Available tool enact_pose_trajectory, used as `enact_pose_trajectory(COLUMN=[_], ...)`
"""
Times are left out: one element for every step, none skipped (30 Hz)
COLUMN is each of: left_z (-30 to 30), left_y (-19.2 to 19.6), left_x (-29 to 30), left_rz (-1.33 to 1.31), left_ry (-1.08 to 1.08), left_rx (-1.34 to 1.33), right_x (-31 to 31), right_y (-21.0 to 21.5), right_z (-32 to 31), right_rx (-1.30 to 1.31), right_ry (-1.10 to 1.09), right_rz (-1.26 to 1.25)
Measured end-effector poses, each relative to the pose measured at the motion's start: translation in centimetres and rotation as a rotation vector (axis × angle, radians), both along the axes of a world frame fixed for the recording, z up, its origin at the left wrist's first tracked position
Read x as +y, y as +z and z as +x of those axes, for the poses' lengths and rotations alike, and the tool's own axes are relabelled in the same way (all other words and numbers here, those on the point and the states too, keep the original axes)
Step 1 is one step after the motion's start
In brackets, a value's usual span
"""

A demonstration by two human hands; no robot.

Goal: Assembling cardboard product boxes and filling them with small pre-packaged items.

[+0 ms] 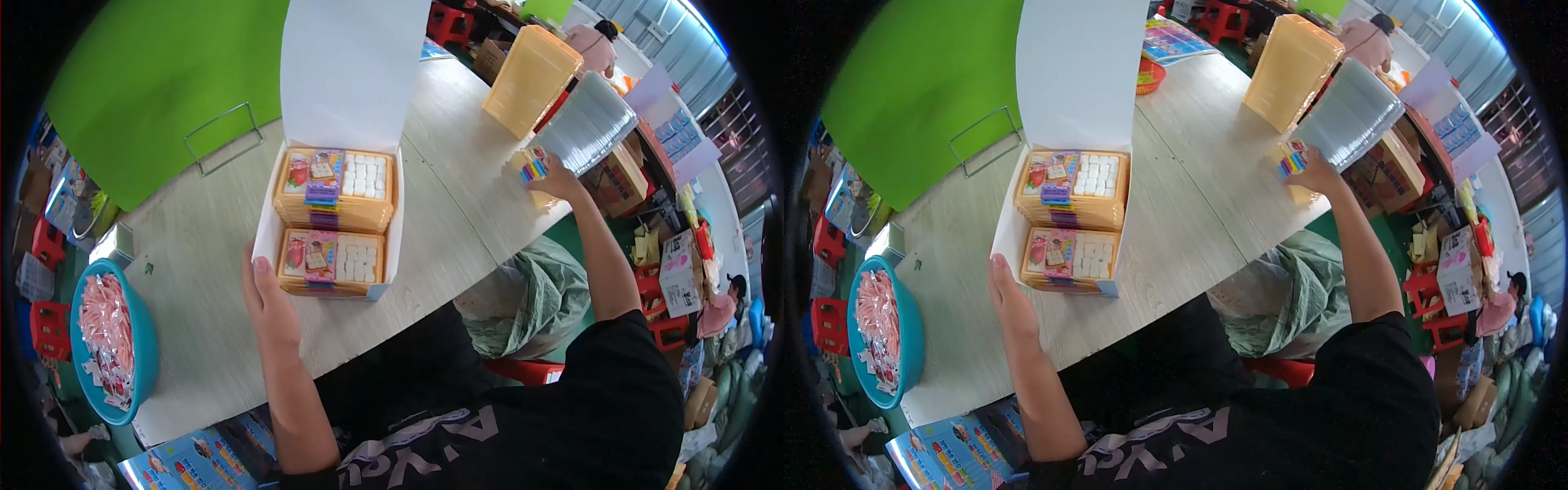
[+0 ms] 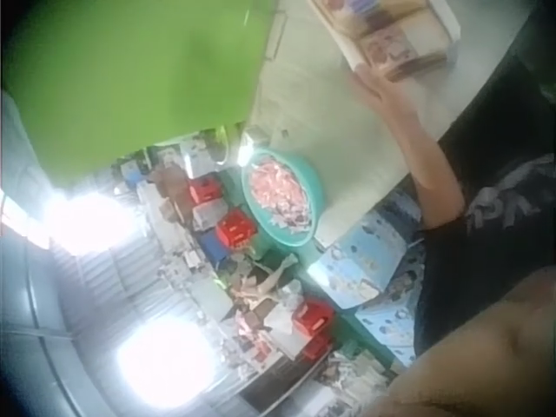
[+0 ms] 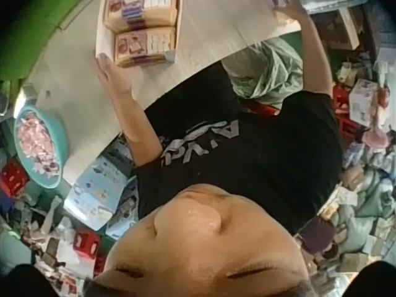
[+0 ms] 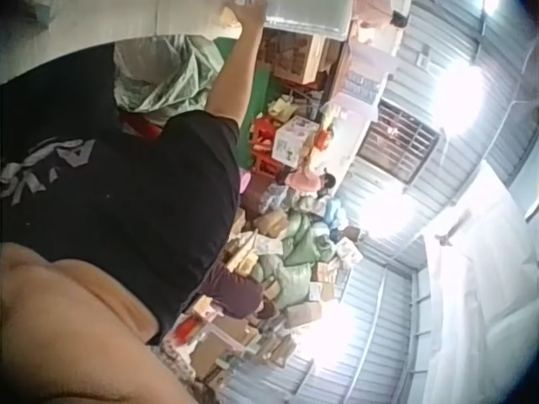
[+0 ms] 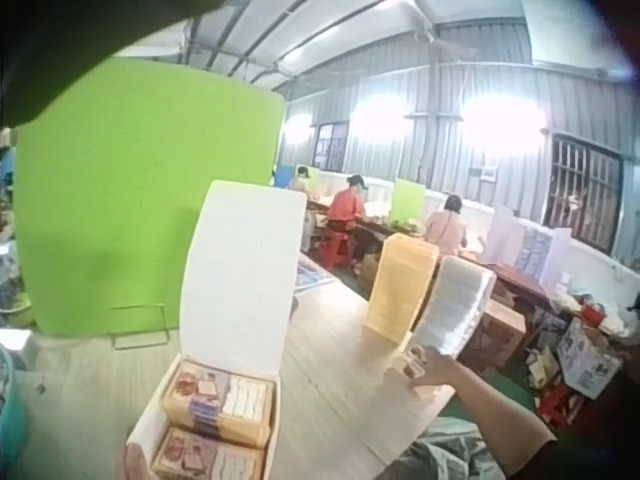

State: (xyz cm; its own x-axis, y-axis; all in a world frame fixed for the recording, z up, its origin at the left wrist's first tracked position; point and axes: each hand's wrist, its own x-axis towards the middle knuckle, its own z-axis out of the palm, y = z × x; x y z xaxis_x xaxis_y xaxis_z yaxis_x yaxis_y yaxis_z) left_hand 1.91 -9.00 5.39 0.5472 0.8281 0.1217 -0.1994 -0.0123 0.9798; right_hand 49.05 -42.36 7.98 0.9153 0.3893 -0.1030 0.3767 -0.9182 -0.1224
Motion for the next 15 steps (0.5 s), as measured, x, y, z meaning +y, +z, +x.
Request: enact_pose_trajectory(left_z=[0.1,0.1,0.1,0.2,0.4,0.3,0.3,0.1,0.2,0.2,0.1,-0.4,0.2,0.2,0.6], left_y=[0.2,0.4,0.3,0.2,-0.1,-0.5,-0.9,-1.3,-2.0,-2.2,-2.0,-1.3,-0.6,-0.5,-0.5], left_x=[-0.1,-0.1,-0.2,-0.3,-0.2,0.0,0.4,0.9,1.1,0.9,0.8,0.8,0.3,0.1,0.2], left_rz=[-0.016,-0.025,-0.024,0.0,0.025,0.052,0.078,0.107,0.108,0.152,0.192,0.218,0.232,0.251,0.269], left_ry=[-0.001,0.013,0.021,0.014,0.003,0.0,0.002,0.018,0.025,0.072,0.127,0.137,0.118,0.12,0.113], left_rx=[-0.002,-0.003,-0.008,-0.009,-0.016,-0.02,-0.024,-0.027,-0.09,-0.015,0.064,0.046,-0.001,0.003,-0.008], right_x=[-0.7,-0.4,0.0,0.4,0.2,0.0,-0.4,-0.2,-0.5,-0.8,-0.8,0.2,-1.7,-1.8,-2.0], right_y=[-0.6,-0.6,-0.9,-0.8,-1.0,-1.6,-2.2,-2.3,-2.6,-2.9,-2.5,-2.8,-2.8,-3.4,-4.4], right_z=[0.3,-0.1,-0.6,-1.0,-0.6,0.0,0.7,1.4,1.6,1.7,1.7,0.3,0.3,-1.3,-2.4], right_rx=[-0.026,-0.029,0.009,0.046,0.005,-0.005,-0.077,-0.15,-0.144,-0.131,-0.138,-0.136,-0.108,-0.241,-0.042], right_ry=[0.026,0.031,0.005,-0.018,-0.024,-0.009,0.038,0.098,0.193,0.302,0.368,0.285,0.328,0.438,0.458], right_rz=[0.065,0.065,0.057,0.049,0.034,0.038,0.01,-0.013,0.06,0.131,-0.024,-0.109,-0.039,-0.08,0.277])
